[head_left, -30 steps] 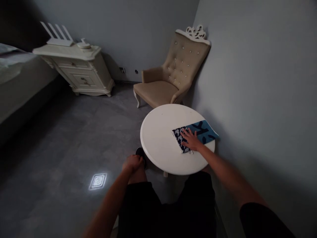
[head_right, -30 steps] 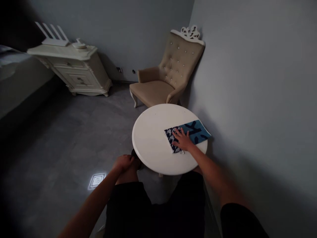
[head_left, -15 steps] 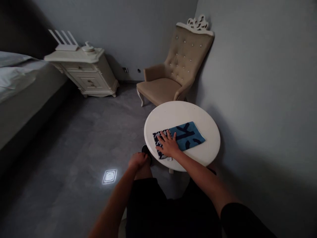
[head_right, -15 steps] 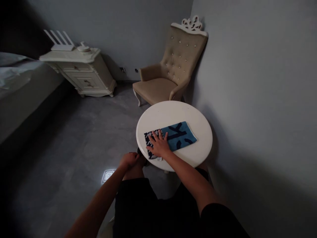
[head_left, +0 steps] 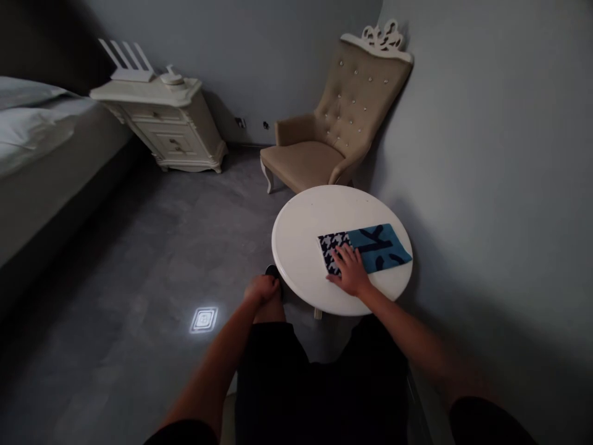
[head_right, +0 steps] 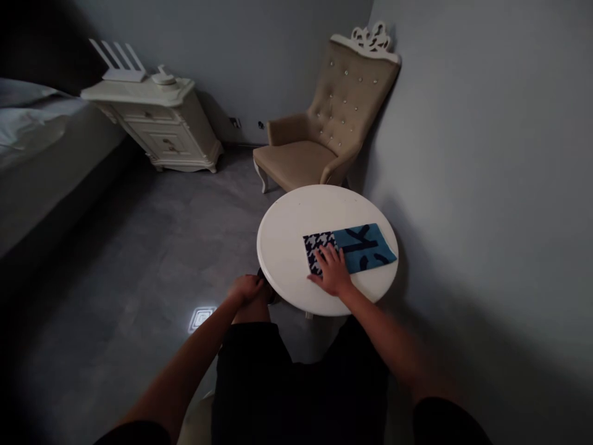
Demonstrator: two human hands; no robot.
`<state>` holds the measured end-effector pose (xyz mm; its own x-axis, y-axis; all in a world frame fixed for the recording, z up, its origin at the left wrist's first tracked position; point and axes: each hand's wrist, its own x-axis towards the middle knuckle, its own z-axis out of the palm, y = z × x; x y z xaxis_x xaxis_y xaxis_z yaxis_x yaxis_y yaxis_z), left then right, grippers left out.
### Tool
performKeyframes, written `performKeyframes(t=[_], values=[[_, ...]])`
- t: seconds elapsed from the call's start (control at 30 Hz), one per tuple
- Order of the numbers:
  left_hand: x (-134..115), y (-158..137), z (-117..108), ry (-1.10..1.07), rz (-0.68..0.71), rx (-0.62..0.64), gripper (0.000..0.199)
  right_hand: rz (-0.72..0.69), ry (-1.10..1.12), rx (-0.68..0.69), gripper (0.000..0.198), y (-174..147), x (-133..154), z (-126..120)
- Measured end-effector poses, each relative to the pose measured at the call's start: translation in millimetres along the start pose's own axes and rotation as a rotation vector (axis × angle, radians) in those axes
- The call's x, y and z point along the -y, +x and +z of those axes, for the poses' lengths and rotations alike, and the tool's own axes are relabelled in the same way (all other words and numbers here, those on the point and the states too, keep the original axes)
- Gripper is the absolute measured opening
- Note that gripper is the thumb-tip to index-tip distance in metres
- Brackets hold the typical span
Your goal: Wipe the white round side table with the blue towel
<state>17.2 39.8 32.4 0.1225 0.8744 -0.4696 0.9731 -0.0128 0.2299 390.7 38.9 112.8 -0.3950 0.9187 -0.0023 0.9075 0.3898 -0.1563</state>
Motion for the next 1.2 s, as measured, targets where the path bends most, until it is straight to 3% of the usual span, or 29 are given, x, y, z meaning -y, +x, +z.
performKeyframes(t=[0.13, 0.3, 0.4, 0.63, 0.73, 0.83, 0.9, 1.07, 1.2], values=[[1, -3, 0, -0.012, 0.005, -0.007, 0.060, -0.062, -0.007, -0.034, 0.106, -63, 42, 32], [-1, -6, -5, -0.028, 0.008, -0.025, 0.057, -0.195, 0.047, -0.170, 0.066, -111, 72, 61], [-4, -17, -5, -0.029, 0.043, -0.051, 0.052, -0.285, 0.152, -0.287, 0.060, -117, 71, 60], [-17, -76, 13, -0.021, 0.436, -0.345, 0.045, -0.468, 0.430, -0.369, 0.059, -145, 54, 33], [-40, -81, 7, 0.068, 0.740, -0.365, 0.054, -0.493, 0.456, -0.345, 0.059, -171, 47, 35], [-66, -67, -7, 0.166, 1.043, -0.300, 0.062, -0.420, 0.406, -0.335, 0.067, -194, 40, 47], [-76, -57, -15, 0.213, 1.142, -0.277, 0.061, -0.320, 0.352, -0.353, 0.075, -205, 35, 56], [-85, -44, -26, 0.262, 1.158, -0.259, 0.060, 0.041, 0.251, -0.442, 0.081, -214, 27, 75], [-92, -37, -30, 0.259, 1.124, -0.209, 0.079, 0.330, 0.199, -0.402, 0.091, -217, 16, 72]])
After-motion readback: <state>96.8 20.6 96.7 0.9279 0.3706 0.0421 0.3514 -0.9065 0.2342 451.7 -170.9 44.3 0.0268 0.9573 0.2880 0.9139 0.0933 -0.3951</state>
